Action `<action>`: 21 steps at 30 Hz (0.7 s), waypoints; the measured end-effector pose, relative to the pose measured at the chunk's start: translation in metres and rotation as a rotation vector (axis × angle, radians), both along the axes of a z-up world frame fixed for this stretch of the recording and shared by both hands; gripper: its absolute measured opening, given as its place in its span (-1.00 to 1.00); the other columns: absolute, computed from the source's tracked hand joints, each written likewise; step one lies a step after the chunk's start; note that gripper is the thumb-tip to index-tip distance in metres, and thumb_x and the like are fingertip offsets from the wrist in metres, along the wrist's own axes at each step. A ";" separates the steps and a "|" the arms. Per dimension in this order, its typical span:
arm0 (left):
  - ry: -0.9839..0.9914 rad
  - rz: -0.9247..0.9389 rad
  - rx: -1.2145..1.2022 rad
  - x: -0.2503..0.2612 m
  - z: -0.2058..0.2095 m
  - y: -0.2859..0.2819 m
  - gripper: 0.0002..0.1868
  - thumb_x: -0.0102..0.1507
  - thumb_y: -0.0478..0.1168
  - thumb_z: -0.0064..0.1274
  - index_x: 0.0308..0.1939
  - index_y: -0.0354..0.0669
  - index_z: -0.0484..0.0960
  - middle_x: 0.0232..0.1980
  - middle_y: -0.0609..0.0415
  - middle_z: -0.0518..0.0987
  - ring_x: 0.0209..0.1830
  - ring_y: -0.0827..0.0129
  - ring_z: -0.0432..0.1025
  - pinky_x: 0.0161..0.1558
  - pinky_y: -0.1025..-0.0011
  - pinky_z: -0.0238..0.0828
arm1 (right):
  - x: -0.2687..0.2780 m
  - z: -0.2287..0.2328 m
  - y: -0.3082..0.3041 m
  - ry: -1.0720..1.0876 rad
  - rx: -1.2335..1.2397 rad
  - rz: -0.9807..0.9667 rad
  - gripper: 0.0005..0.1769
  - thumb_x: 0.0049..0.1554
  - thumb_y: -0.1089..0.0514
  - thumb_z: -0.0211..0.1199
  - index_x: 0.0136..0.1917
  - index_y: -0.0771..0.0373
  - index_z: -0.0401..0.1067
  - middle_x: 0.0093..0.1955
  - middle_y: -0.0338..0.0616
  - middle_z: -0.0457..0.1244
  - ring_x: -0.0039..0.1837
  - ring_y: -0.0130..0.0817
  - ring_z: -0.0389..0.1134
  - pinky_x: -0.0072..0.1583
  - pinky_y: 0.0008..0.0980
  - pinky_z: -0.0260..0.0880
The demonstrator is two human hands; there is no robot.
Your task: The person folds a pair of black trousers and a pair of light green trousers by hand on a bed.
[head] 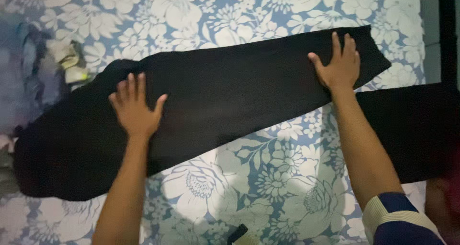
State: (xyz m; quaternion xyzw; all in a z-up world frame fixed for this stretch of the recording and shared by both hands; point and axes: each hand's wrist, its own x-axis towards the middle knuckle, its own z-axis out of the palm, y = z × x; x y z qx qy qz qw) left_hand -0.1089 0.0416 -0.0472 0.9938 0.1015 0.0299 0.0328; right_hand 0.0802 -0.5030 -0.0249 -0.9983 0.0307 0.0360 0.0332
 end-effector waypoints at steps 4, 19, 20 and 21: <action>-0.061 0.084 -0.070 -0.087 0.025 0.064 -0.16 0.44 0.31 -0.14 0.67 -0.02 0.16 0.67 -0.23 0.13 0.66 -0.20 0.01 0.57 -0.21 -0.33 | 0.000 0.009 0.009 0.104 0.021 -0.083 0.07 0.21 -0.63 -0.15 0.72 -0.01 -0.23 0.75 0.04 -0.32 0.74 -0.04 -0.38 0.61 0.07 -0.35; -0.103 -0.192 -0.249 -0.139 0.033 -0.024 -0.12 0.27 0.43 -0.11 0.57 0.15 0.19 0.64 -0.14 0.03 0.65 -0.07 -0.16 0.55 -0.18 -0.36 | -0.221 0.008 0.334 0.107 0.458 0.632 -0.14 0.25 -0.38 0.06 0.68 -0.07 -0.02 0.73 0.00 -0.18 0.72 0.00 -0.22 0.60 0.18 -0.39; -0.174 -0.197 -0.288 -0.144 0.032 -0.020 -0.06 0.22 0.47 -0.12 0.54 0.09 0.18 0.61 -0.22 0.01 0.61 -0.15 -0.17 0.49 -0.21 -0.35 | -0.218 0.008 0.327 0.106 0.439 0.630 -0.11 0.22 -0.42 0.06 0.67 -0.09 -0.03 0.71 0.02 -0.20 0.70 0.02 -0.24 0.58 0.18 -0.40; -0.115 -0.189 -0.279 -0.152 0.031 -0.014 -0.05 0.20 0.48 -0.12 0.53 0.10 0.19 0.61 -0.23 0.01 0.61 -0.16 -0.17 0.48 -0.19 -0.32 | -0.214 0.008 0.318 0.109 0.421 0.631 -0.08 0.18 -0.46 0.07 0.65 -0.10 -0.04 0.69 0.04 -0.21 0.68 0.03 -0.26 0.56 0.19 -0.42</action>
